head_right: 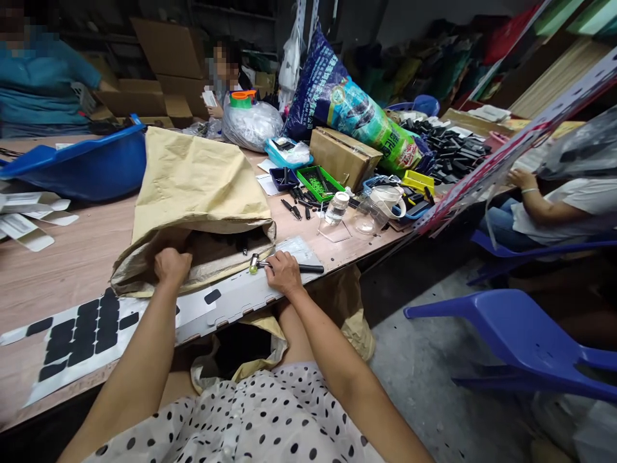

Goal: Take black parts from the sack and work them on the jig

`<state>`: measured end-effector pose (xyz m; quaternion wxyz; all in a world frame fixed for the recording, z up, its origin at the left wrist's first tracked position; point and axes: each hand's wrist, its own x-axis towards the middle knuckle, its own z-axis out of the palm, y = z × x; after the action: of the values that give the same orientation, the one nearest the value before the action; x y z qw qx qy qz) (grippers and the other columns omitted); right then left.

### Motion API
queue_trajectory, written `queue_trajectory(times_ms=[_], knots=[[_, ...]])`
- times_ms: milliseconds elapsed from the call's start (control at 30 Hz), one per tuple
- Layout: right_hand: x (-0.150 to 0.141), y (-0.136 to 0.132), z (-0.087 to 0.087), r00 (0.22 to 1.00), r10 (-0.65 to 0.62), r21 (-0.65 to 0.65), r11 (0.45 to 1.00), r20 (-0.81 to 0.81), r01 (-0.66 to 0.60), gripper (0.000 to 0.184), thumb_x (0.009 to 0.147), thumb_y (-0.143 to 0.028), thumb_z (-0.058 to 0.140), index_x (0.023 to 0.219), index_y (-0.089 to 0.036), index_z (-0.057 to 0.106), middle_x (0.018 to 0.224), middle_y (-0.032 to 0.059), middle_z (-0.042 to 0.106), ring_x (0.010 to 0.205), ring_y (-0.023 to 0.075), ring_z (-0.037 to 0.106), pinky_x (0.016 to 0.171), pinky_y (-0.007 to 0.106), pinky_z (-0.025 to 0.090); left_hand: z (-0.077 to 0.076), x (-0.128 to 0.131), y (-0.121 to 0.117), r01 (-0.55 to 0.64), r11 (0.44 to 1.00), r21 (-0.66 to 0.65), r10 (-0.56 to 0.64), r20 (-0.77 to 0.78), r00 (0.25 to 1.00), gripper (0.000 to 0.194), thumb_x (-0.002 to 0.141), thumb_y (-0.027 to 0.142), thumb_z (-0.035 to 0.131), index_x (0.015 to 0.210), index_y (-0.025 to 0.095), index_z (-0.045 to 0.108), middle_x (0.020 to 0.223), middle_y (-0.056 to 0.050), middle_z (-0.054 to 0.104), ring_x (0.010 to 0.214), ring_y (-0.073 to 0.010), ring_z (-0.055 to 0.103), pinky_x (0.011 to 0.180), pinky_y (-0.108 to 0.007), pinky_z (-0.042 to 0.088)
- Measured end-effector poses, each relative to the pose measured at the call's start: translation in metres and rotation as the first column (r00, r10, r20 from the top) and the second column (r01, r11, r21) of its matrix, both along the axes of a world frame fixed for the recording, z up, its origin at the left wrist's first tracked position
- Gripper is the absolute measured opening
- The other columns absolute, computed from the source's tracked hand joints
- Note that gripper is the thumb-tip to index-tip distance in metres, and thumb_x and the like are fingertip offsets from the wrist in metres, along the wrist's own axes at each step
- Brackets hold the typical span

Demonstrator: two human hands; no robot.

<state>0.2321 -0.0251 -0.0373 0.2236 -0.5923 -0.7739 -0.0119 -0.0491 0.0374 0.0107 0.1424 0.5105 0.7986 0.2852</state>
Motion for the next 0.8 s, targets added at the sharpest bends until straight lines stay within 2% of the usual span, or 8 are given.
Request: queue_trajectory(times_ms=[67,100,200,267,367,600,800], knots=[[0.000,0.001,0.000,1.000,0.002,-0.003,1.000,-0.002,-0.002,0.017,0.090,-0.028,0.058,0.100,-0.022,0.071,0.095,0.0076,0.062,0.093,0.0235,0.049,0.081,0.033,0.038,0.000,0.005,-0.026,0.086,0.995,0.057,-0.087,0.022,0.996,0.029,0.071,0.034,0.067,0.092,0.015,0.072,0.081,-0.011,0.071,0.079,-0.0293,0.068,0.074,-0.040,0.054],[0.000,0.001,-0.001,1.000,0.002,-0.006,1.000,-0.003,-0.002,0.017,0.090,-0.029,0.058,0.100,-0.022,0.071,0.096,0.0076,0.062,0.093,0.0236,0.050,0.081,0.033,0.038,-0.002,0.008,-0.040,0.182,0.978,0.105,-0.188,0.048,0.981,0.029,0.073,0.037,0.066,0.094,0.018,0.072,0.080,-0.007,0.070,0.074,-0.0243,0.066,0.071,-0.036,0.054],[0.001,0.001,0.000,1.000,-0.001,-0.016,1.000,-0.004,0.001,0.018,0.091,-0.029,0.058,0.101,-0.022,0.071,0.097,0.0079,0.062,0.094,0.0237,0.050,0.082,0.033,0.038,-0.013,0.020,-0.076,0.468,0.859,0.210,-0.495,0.099,0.863,0.026,0.077,0.039,0.064,0.093,0.022,0.073,0.079,-0.001,0.069,0.065,-0.0163,0.059,0.066,-0.029,0.051],[0.002,0.001,-0.001,1.000,-0.003,-0.019,1.000,-0.005,0.003,0.018,0.091,-0.029,0.058,0.102,-0.022,0.071,0.097,0.0080,0.062,0.094,0.0237,0.050,0.082,0.033,0.039,-0.022,0.028,-0.089,0.557,0.801,0.220,-0.587,0.102,0.803,0.020,0.077,0.036,0.064,0.090,0.023,0.073,0.080,-0.001,0.069,0.067,-0.0162,0.059,0.068,-0.029,0.050],[0.003,0.001,-0.002,1.000,-0.005,-0.016,1.000,-0.007,0.005,0.018,0.092,-0.028,0.058,0.102,-0.023,0.072,0.097,0.0081,0.063,0.094,0.0237,0.050,0.082,0.033,0.039,-0.033,0.036,-0.093,0.596,0.776,0.205,-0.619,0.067,0.783,0.017,0.077,0.030,0.064,0.090,0.024,0.073,0.084,-0.002,0.069,0.075,-0.0190,0.061,0.075,-0.032,0.051],[0.007,0.001,0.004,1.000,0.017,-0.032,0.999,-0.005,-0.017,0.021,0.095,-0.027,0.053,0.102,-0.023,0.072,0.095,0.0080,0.063,0.092,0.0230,0.053,0.081,0.032,0.041,-0.045,0.036,-0.086,0.589,0.783,0.199,-0.607,0.043,0.793,0.018,0.078,0.032,0.066,0.092,0.024,0.074,0.086,-0.003,0.068,0.083,-0.0216,0.062,0.079,-0.034,0.051],[-0.011,-0.027,0.016,0.981,0.073,0.041,0.997,-0.178,-0.067,0.032,0.102,-0.027,0.040,0.117,-0.024,0.068,0.103,0.0071,0.065,0.097,0.0193,0.060,0.086,0.027,0.047,-0.049,0.036,-0.085,0.592,0.781,0.202,-0.615,0.083,0.784,0.020,0.079,0.032,0.067,0.095,0.025,0.076,0.086,-0.003,0.068,0.083,-0.0209,0.062,0.080,-0.034,0.051]])
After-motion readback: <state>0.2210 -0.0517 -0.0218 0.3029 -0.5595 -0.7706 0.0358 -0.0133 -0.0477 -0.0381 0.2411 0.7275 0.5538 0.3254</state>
